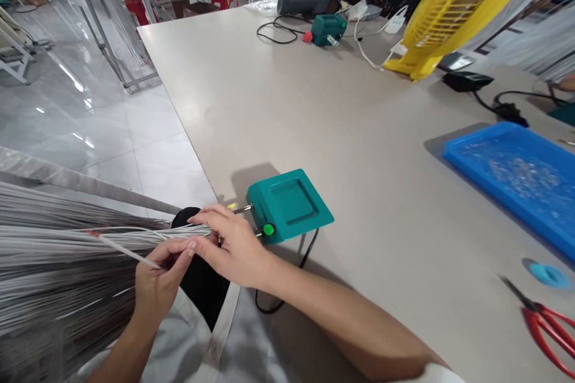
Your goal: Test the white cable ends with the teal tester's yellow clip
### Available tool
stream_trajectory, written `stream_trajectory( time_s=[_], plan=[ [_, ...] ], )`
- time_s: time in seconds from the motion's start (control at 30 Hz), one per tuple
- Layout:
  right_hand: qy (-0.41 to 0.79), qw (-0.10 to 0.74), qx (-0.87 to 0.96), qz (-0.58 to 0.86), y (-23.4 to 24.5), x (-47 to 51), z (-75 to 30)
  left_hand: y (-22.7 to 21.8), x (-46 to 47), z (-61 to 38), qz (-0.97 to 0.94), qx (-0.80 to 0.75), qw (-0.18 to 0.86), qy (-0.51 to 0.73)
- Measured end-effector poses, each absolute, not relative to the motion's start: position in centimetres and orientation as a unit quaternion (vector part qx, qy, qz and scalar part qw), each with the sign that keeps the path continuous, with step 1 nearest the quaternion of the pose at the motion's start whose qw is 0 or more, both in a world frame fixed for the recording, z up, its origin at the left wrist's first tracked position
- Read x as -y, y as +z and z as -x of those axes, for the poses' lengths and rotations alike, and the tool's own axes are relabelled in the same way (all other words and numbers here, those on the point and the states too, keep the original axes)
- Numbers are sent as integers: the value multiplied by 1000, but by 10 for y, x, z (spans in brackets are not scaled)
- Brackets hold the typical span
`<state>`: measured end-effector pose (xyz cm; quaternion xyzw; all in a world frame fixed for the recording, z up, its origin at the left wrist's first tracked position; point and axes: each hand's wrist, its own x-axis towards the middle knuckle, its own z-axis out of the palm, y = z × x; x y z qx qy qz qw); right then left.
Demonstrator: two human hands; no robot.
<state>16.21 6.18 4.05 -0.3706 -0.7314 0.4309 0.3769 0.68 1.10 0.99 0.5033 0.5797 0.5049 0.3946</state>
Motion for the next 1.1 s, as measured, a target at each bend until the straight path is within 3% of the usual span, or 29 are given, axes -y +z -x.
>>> stream_trajectory(
  time_s=[0.13,0.23,0.47,0.63,0.77,0.83,0.93,1.1],
  plan=[
    [468,316,747,352,39,-65,-162,7,-10,-3,-566,-541,385,488],
    [486,328,743,323,38,-69,-163,8,-11,1,-552,-531,416,491],
    [529,388,683,320,33,-65,-155,8,-14,-9,-299,-479,605,562],
    [354,410,780,314,25,-61,-156,7,-11,-18,-240,-487,622,565],
    [128,313,887,315,24,-61,-161,5,-8,-16,-332,-529,570,534],
    [95,261,905,322,27,-60,-161,3,-7,-14,-336,-539,558,535],
    [181,218,886,366,34,-57,-161,1,-8,-11,-295,-550,546,560],
    [361,327,786,381,40,-58,-159,4,-9,-9,-299,-551,559,543]
  ],
)
